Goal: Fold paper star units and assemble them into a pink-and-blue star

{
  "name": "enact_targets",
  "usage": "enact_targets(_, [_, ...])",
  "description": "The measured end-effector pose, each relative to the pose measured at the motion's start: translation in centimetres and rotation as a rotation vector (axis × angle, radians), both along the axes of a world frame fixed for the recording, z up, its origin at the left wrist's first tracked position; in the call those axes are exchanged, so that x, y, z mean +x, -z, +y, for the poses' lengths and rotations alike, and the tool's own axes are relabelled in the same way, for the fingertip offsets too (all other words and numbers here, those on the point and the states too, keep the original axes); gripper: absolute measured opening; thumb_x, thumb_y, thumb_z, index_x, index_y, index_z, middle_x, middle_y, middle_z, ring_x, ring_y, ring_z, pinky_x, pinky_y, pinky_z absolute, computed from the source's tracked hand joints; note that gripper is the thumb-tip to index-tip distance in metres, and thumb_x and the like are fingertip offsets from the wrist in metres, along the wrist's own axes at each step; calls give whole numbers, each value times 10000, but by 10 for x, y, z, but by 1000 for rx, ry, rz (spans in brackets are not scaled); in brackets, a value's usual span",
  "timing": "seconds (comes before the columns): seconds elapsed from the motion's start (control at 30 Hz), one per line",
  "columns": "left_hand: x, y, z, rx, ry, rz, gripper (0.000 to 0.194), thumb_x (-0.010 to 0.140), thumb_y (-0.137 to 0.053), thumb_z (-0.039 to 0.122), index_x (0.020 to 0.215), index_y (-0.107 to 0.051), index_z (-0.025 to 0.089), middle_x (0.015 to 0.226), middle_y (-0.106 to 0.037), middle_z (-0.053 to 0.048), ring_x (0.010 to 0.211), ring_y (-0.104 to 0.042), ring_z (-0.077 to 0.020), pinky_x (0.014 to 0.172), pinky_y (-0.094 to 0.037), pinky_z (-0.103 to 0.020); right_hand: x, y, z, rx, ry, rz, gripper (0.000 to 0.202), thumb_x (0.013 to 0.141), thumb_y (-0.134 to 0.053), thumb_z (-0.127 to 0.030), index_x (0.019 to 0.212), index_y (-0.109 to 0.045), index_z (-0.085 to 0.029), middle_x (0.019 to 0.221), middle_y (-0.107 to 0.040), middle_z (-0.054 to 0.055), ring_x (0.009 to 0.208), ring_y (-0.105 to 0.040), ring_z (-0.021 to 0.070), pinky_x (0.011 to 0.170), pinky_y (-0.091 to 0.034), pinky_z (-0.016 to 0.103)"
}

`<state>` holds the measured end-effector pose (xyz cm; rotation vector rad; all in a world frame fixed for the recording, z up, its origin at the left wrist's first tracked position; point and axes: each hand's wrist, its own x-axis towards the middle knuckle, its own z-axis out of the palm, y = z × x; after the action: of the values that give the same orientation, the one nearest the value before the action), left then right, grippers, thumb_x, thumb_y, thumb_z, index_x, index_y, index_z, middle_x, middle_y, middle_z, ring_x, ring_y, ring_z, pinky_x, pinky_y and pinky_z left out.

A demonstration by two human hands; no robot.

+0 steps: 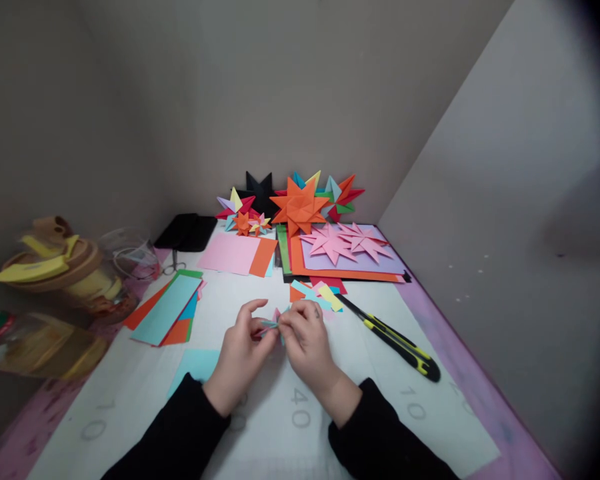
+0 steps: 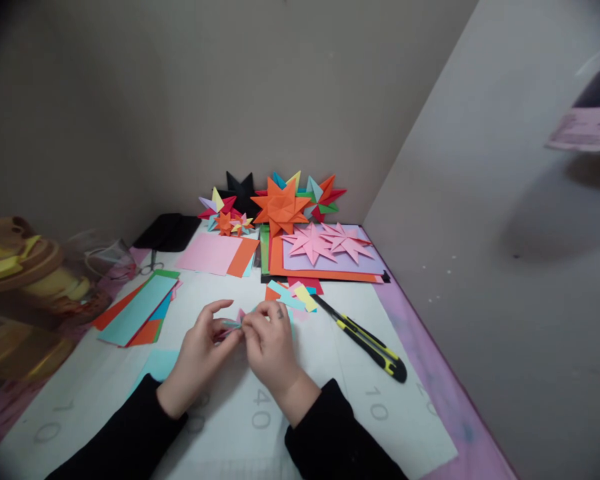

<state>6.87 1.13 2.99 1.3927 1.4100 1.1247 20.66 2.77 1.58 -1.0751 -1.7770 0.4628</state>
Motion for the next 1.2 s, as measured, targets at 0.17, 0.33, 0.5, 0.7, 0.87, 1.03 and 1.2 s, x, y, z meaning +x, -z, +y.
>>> enact_targets(0.17, [-2,-1,8,-141,-48,-246,472,733,-648,291,1140,-429,192,533,-503,96,524,-536,-104,523,-402,-190,-5,7,4,-230,19,321,223,788,-551,-183,1007,-529,-212,945,-536,51,846,-537,180,714,-468,326])
enact_targets(0.33, [-3,-1,11,-191,-41,-320,412,719,-668,313,1059,-489,166,598,-557,53,537,-533,-98,524,-384,-190,-9,14,8,-520,-100,601,250,746,-578,-202,975,-480,-207,699,-496,-39,606,-527,117,540,-448,231])
enact_targets(0.5, [-5,-1,11,-185,-65,-333,342,710,-680,330,965,-518,168,714,-617,12,579,-560,-108,545,-403,-205,-9,13,6,-563,-121,609,216,737,-583,-186,934,-493,-200,679,-498,-46,584,-513,104,525,-434,218])
enact_targets(0.7, [-5,-3,11,-189,-126,-388,382,679,-707,329,987,-534,182,688,-624,35,556,-557,-96,522,-389,-188,-11,9,5,-553,-147,610,297,709,-613,-194,970,-474,-215,689,-490,-55,592,-533,106,536,-441,224])
enact_targets(0.87, [-3,-1,11,-216,-69,-444,387,695,-703,330,997,-518,172,637,-589,52,556,-554,-99,556,-404,-204,-10,8,7,-586,-84,654,346,710,-628,-209,1000,-440,-218,681,-536,-63,551,-538,100,519,-427,217])
enact_targets(1.03, [-5,3,11,-223,-10,-364,392,709,-695,316,1009,-487,174,515,-496,101,491,-496,-89,526,-366,-197,-5,10,9,-588,-84,690,343,738,-623,-226,1012,-419,-223,663,-570,-60,550,-552,111,526,-435,228])
enact_targets(1.2, [-7,5,12,-227,-6,-308,434,692,-699,337,1035,-506,152,520,-548,72,503,-538,-116,557,-393,-228,-4,8,8,-582,-72,637,279,724,-635,-233,932,-450,-214,613,-517,-82,492,-517,92,475,-403,206])
